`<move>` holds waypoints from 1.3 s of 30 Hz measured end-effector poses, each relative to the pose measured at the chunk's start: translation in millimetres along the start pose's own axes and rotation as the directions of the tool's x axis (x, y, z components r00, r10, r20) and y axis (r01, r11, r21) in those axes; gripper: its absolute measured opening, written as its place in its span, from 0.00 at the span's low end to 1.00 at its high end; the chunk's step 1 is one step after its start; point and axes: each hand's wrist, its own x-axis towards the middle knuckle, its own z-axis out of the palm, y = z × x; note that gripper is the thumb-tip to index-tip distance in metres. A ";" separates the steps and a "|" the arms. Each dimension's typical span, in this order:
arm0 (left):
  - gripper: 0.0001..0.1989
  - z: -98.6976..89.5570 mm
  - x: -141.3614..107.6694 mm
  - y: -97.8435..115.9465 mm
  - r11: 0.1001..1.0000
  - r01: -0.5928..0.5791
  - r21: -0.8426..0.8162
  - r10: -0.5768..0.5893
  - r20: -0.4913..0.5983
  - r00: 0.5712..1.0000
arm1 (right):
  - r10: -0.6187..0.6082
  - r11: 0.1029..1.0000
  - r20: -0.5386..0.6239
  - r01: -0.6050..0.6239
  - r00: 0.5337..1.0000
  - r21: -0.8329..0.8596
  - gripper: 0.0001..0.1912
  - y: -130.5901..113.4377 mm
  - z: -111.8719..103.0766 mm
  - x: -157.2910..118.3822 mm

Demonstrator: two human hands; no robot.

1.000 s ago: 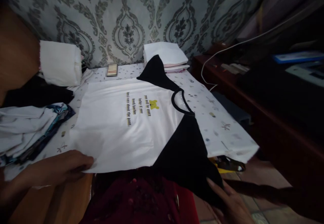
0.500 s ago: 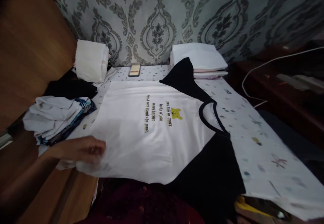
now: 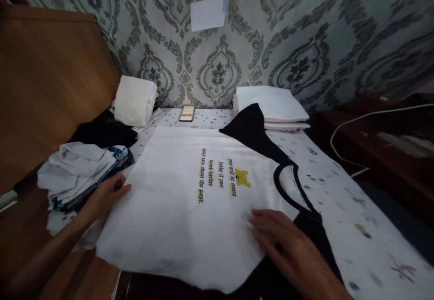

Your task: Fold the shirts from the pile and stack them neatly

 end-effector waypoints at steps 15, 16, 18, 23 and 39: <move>0.27 72.2 68.4 108.4 0.763 -0.645 0.032 0.625 0.216 0.750 | -0.401 0.631 0.479 0.615 0.781 -0.474 0.23 -44.4 76.5 143.7; 0.29 80.2 82.0 111.7 0.742 -0.670 0.034 0.642 0.253 0.724 | -0.381 0.610 0.491 0.612 0.784 -0.504 0.24 -43.7 78.5 155.0; 0.30 86.4 113.0 108.1 0.738 -0.669 0.086 0.626 0.282 0.727 | -0.353 0.582 0.477 0.588 0.805 -0.561 0.25 -36.4 75.4 177.6; 0.27 61.3 197.0 64.5 0.844 -0.469 0.259 0.448 0.139 0.883 | -0.318 0.574 0.316 0.447 0.894 -0.686 0.25 -9.2 46.3 234.0; 0.09 18.6 297.4 49.4 0.860 -0.299 0.414 0.352 -0.055 0.934 | -0.239 0.591 0.165 0.278 0.957 -0.757 0.20 -32.4 47.4 312.0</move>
